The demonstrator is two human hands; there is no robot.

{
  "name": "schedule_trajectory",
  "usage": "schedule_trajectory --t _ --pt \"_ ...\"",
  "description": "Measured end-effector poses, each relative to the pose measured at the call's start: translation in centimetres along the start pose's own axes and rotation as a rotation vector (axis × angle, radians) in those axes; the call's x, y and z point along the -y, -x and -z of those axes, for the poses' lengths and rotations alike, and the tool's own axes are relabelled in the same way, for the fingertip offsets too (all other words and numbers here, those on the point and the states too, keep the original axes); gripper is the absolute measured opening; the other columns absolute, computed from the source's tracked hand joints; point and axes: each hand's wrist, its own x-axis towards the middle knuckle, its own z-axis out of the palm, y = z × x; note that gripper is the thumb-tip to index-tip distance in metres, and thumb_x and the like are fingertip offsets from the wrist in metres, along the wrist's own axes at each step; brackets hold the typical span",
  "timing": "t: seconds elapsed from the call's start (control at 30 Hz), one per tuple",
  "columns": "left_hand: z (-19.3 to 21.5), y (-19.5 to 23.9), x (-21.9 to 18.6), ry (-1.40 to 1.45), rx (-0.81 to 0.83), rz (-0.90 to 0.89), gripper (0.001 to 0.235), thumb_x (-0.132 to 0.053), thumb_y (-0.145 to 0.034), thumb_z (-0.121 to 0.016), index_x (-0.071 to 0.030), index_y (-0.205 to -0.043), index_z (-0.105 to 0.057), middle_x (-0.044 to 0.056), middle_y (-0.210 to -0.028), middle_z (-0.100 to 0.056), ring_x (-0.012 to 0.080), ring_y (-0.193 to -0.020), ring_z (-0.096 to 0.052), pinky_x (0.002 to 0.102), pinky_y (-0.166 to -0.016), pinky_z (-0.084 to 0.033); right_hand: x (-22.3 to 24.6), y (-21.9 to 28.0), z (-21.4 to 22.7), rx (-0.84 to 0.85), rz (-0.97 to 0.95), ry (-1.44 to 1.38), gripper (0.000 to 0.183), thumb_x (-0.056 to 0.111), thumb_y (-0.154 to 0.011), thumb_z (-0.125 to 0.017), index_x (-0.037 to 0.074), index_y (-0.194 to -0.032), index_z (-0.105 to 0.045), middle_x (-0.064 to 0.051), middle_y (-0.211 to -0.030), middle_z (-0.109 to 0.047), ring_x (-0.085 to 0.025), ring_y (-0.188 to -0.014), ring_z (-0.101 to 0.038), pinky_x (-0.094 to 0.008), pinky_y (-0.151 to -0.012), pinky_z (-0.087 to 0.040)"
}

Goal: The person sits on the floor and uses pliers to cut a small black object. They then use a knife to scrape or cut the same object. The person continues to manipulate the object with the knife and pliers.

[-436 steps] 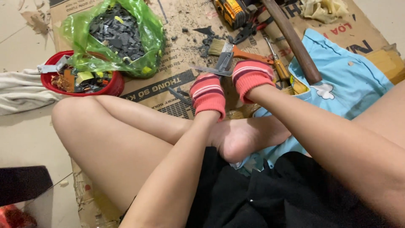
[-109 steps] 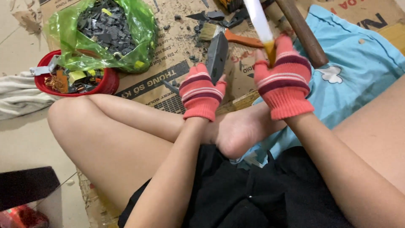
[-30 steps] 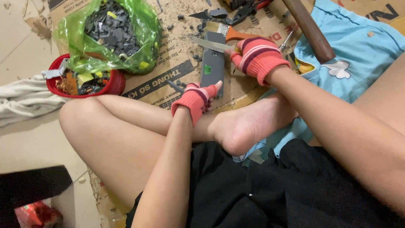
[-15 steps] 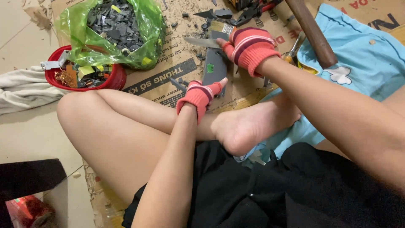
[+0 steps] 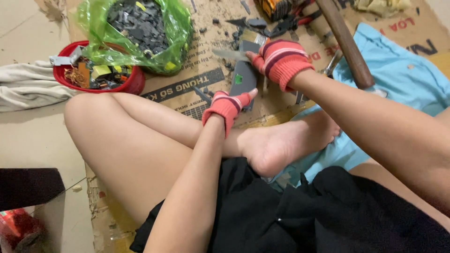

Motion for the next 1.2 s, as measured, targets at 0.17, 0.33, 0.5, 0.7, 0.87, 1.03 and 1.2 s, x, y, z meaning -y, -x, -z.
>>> schedule_trajectory --t 0.17,0.33,0.5,0.7,0.87,1.03,1.2 --pt "0.2 -0.6 -5.3 -0.175 0.192 0.469 0.049 -0.024 -0.103 -0.037 -0.006 -0.146 -0.05 0.019 -0.134 -0.061 0.031 -0.108 -0.07 0.054 -0.088 -0.055 0.9 0.6 2.8 0.205 -0.014 0.003 0.057 0.052 -0.106 -0.043 0.009 -0.094 -0.079 -0.018 -0.086 -0.076 -0.037 -0.092 -0.074 -0.048 -0.082 -0.059" --pt "0.3 1.2 -0.4 0.077 0.024 0.041 0.053 -0.041 -0.07 -0.084 -0.002 -0.1 -0.065 0.008 -0.079 -0.062 0.0154 -0.062 -0.051 0.027 -0.056 -0.045 1.1 1.0 3.0 0.249 -0.032 -0.048 0.061 0.052 -0.108 -0.038 0.009 -0.094 -0.079 -0.018 -0.084 -0.077 -0.036 -0.09 -0.075 -0.048 -0.083 -0.059" --pt "0.2 -11.9 1.1 -0.179 0.559 0.418 0.084 -0.033 -0.081 -0.08 -0.017 -0.152 -0.038 0.023 -0.123 -0.065 0.0432 -0.097 -0.067 0.066 -0.084 -0.05 0.9 1.0 1.6 0.278 -0.083 -0.11 0.07 0.061 -0.106 -0.036 0.005 -0.098 -0.078 -0.021 -0.089 -0.077 -0.039 -0.097 -0.074 -0.05 -0.085 -0.058" --pt "0.7 -11.9 2.8 0.262 0.616 0.601 0.058 -0.031 -0.096 -0.059 -0.011 -0.144 -0.034 0.005 -0.119 -0.047 0.0305 -0.109 -0.05 0.055 -0.105 -0.044 1.2 0.5 -1.3 0.305 -0.162 -0.227 0.075 0.066 -0.104 -0.033 0.007 -0.101 -0.079 -0.019 -0.091 -0.077 -0.038 -0.098 -0.073 -0.048 -0.087 -0.058" --pt "0.7 0.4 0.3 0.26 0.073 0.04 0.036 -0.031 -0.075 -0.084 -0.005 -0.089 -0.064 0.003 -0.061 -0.053 0.0126 -0.049 -0.044 0.025 -0.044 -0.033 5.7 5.3 5.8 0.415 -0.191 -0.283 0.054 0.046 -0.104 -0.04 0.006 -0.108 -0.077 -0.021 -0.1 -0.076 -0.039 -0.107 -0.07 -0.05 -0.098 -0.054" --pt "-1.4 -11.9 4.6 0.367 0.232 0.279 0.075 -0.045 -0.084 -0.061 -0.003 -0.14 -0.036 0.034 -0.091 -0.049 0.0636 -0.062 -0.047 0.065 -0.058 -0.041 1.8 1.6 0.9 0.266 -0.349 -0.41 0.054 0.056 -0.106 -0.042 0.014 -0.103 -0.076 -0.013 -0.085 -0.074 -0.034 -0.09 -0.072 -0.051 -0.085 -0.058" --pt "-0.2 0.4 0.6 -0.438 -0.226 -0.265 0.054 -0.05 -0.071 -0.082 0.001 -0.084 -0.072 0.014 -0.07 -0.068 0.0281 -0.06 -0.059 0.038 -0.062 -0.053 0.1 2.4 1.7 0.109 -0.557 -0.726 0.052 0.053 -0.109 -0.04 0.015 -0.095 -0.072 0.004 -0.062 -0.059 -0.011 -0.053 -0.052 -0.028 -0.054 -0.048"
